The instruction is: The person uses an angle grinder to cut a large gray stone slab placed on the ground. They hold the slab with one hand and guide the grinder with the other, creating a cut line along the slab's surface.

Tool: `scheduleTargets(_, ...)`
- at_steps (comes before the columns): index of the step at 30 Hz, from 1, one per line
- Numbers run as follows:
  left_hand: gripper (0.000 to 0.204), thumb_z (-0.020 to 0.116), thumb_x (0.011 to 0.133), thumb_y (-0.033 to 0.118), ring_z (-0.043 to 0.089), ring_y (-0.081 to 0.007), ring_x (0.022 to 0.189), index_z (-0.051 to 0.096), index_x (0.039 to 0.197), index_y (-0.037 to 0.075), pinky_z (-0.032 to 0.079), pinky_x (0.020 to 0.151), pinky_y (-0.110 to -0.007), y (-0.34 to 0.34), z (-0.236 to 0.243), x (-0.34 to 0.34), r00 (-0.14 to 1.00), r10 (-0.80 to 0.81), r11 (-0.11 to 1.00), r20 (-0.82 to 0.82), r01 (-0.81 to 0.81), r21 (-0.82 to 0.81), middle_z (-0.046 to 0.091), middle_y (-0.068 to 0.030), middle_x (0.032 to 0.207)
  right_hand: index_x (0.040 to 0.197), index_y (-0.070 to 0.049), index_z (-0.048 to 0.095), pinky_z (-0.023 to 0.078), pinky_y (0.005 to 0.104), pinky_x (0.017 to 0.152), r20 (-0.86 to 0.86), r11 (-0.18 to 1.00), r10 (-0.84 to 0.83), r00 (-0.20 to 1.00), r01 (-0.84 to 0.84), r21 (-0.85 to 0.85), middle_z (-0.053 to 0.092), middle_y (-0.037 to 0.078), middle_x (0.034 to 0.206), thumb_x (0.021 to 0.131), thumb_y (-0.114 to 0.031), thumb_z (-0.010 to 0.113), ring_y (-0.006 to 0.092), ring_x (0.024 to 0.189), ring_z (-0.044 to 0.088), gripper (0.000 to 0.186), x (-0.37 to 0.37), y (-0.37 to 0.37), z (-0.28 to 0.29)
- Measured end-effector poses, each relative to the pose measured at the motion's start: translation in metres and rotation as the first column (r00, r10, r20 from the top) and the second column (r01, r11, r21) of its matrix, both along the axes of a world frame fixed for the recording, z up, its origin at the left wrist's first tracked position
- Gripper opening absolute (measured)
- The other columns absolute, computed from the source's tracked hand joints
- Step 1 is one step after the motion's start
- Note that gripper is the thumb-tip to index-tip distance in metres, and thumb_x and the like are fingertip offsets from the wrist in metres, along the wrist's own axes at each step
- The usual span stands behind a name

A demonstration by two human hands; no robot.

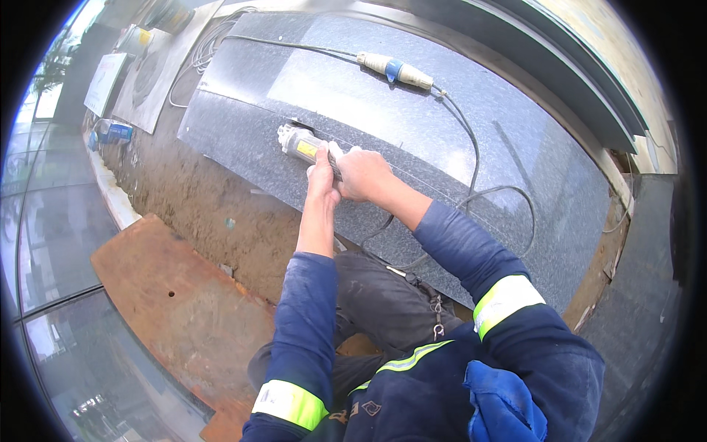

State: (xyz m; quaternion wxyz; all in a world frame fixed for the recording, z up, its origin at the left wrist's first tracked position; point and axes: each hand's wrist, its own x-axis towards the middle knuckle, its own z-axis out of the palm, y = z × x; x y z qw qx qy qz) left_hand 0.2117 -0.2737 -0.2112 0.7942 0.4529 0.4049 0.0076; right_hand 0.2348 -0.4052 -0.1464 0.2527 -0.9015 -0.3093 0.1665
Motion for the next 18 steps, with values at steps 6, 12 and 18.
scheduleTargets(6, 0.051, 0.052, 0.112, 0.046, 0.068, -0.0253, 0.113, 0.059, 0.137, 0.003, 0.059, 0.095, -0.045, -0.009, 0.002, -0.007, 0.999, -0.020, 1.000, -0.025, 0.020, -0.007, 0.069, -0.0116, 0.126, 0.132, 0.005, 0.052, 0.060, 0.0500, 0.083, -0.006, 1.000, 0.011, 1.000, -0.011, -0.020, 0.074, 0.025, 0.103, 0.083, -0.017, 0.070, 0.0399, 0.101, 0.073, 0.057, -0.008, -0.010, 0.013)
scheduleTargets(12, 0.050, 0.066, 0.106, 0.043, 0.070, -0.0236, 0.104, 0.063, 0.128, -0.002, 0.058, 0.092, -0.043, 0.007, -0.005, 0.007, 1.000, 0.029, 0.999, 0.004, -0.029, 0.014, 0.071, -0.0110, 0.118, 0.137, 0.005, 0.050, 0.060, 0.0518, 0.081, 0.005, 1.000, 0.016, 1.000, -0.016, 0.022, 0.073, 0.027, 0.101, 0.081, -0.022, 0.071, 0.0435, 0.096, 0.074, 0.066, 0.008, 0.007, -0.010)
scheduleTargets(18, 0.050, 0.064, 0.107, 0.044, 0.071, -0.0240, 0.103, 0.063, 0.129, -0.001, 0.059, 0.090, -0.043, 0.017, 0.001, 0.019, 0.999, 0.023, 0.999, -0.024, -0.022, 0.026, 0.071, -0.0111, 0.118, 0.137, 0.004, 0.049, 0.060, 0.0519, 0.084, -0.018, 0.999, 0.031, 0.999, -0.031, -0.005, 0.074, 0.027, 0.102, 0.082, -0.024, 0.072, 0.0434, 0.097, 0.074, 0.066, 0.019, 0.019, -0.010)
